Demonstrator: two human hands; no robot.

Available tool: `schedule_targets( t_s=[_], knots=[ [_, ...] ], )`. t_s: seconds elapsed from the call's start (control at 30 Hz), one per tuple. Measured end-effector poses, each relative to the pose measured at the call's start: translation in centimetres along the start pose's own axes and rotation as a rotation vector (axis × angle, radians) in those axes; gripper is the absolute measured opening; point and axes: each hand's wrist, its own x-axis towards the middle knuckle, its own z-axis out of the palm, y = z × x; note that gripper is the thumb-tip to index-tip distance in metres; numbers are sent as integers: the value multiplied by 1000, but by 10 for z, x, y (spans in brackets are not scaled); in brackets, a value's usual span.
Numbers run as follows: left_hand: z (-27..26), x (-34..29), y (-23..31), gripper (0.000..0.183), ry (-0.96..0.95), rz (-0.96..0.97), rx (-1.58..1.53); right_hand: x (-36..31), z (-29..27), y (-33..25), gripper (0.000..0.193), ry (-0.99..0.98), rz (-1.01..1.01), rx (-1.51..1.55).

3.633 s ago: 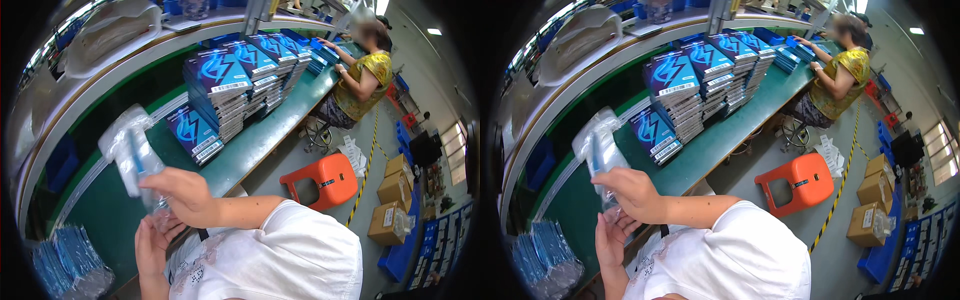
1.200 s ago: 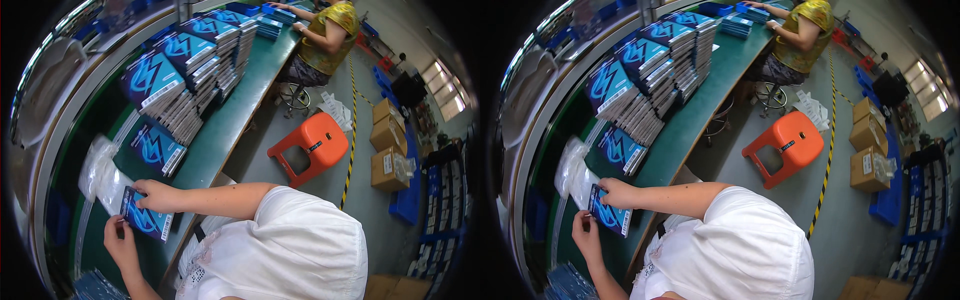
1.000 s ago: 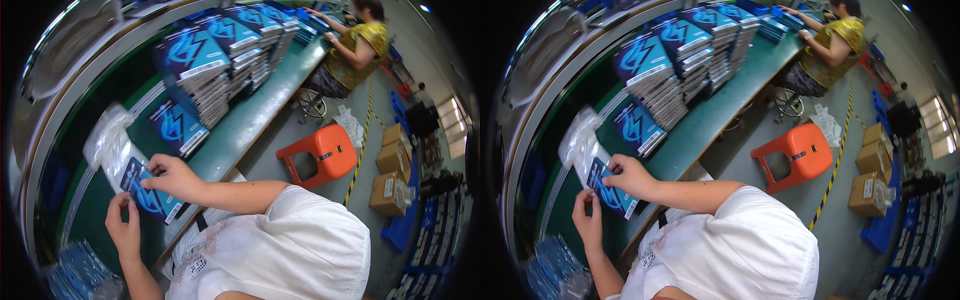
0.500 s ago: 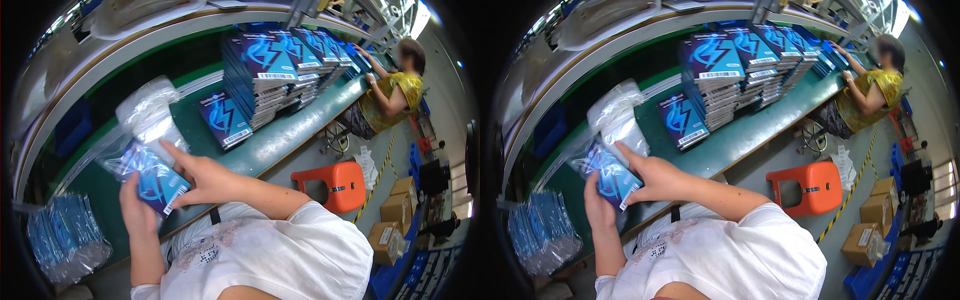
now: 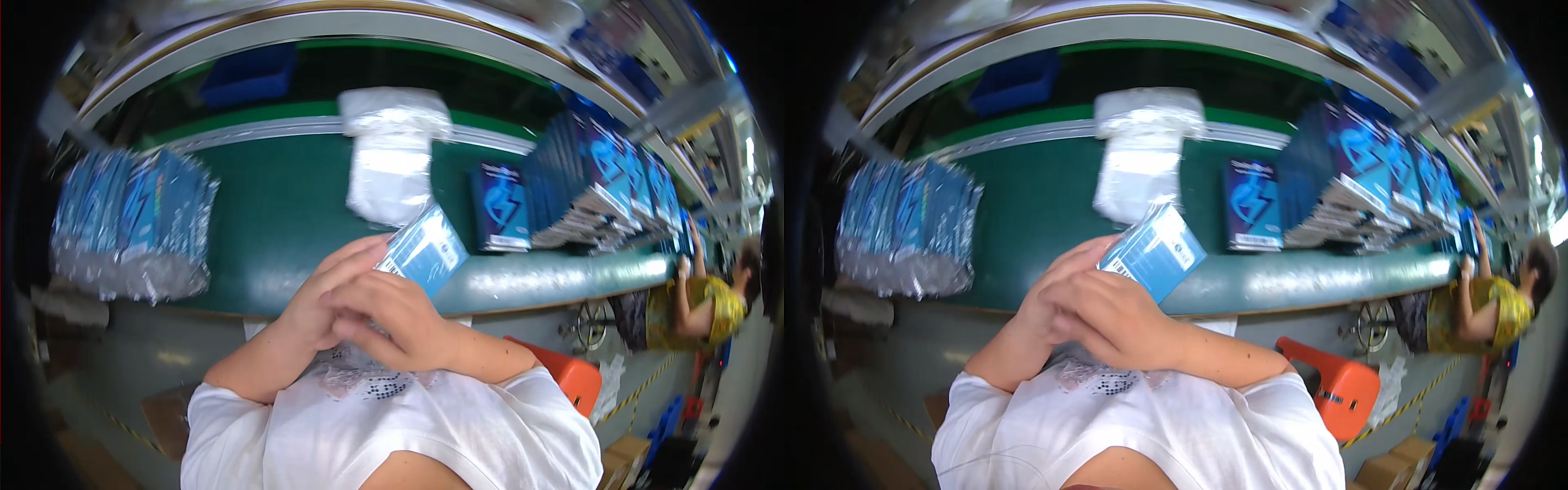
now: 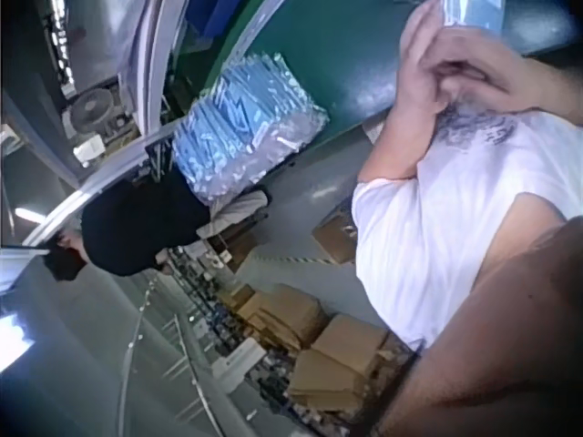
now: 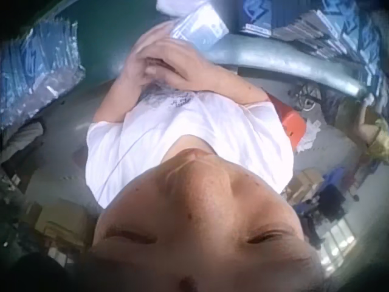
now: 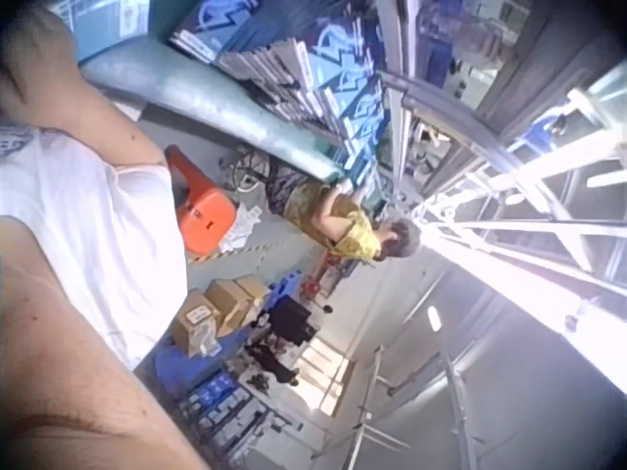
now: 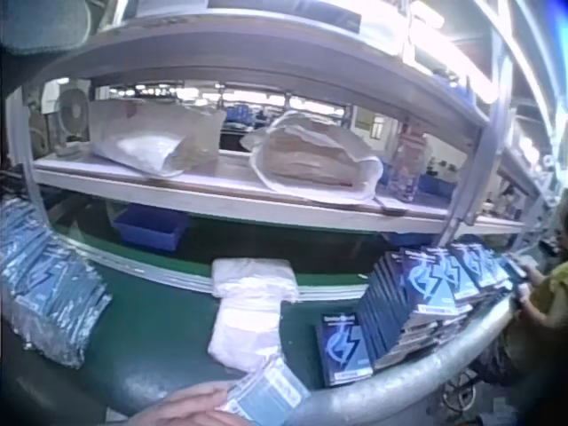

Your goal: The person repeatedly picks up small blue boxes labeled 'StellarCell' and places them into clear plastic bags. They then move the packaged items to a growing stack on the left side of the green workbench.

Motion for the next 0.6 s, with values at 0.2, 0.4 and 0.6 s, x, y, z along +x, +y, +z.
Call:
schedule_targets(
  t_s=[0.2, 0.4, 0.6],
  knots=[
    [6, -44, 64, 43, 463, 969, 553, 7, -10, 4, 47, 49, -41, 94],
    [-53, -78, 137, 31, 949, 1284, 1785, -12, -24, 28, 32, 255, 211, -4],
    [-96, -76, 145, 30, 1246, 1211, 2014, -17, -48, 34, 21, 443, 321, -118]
  ],
)
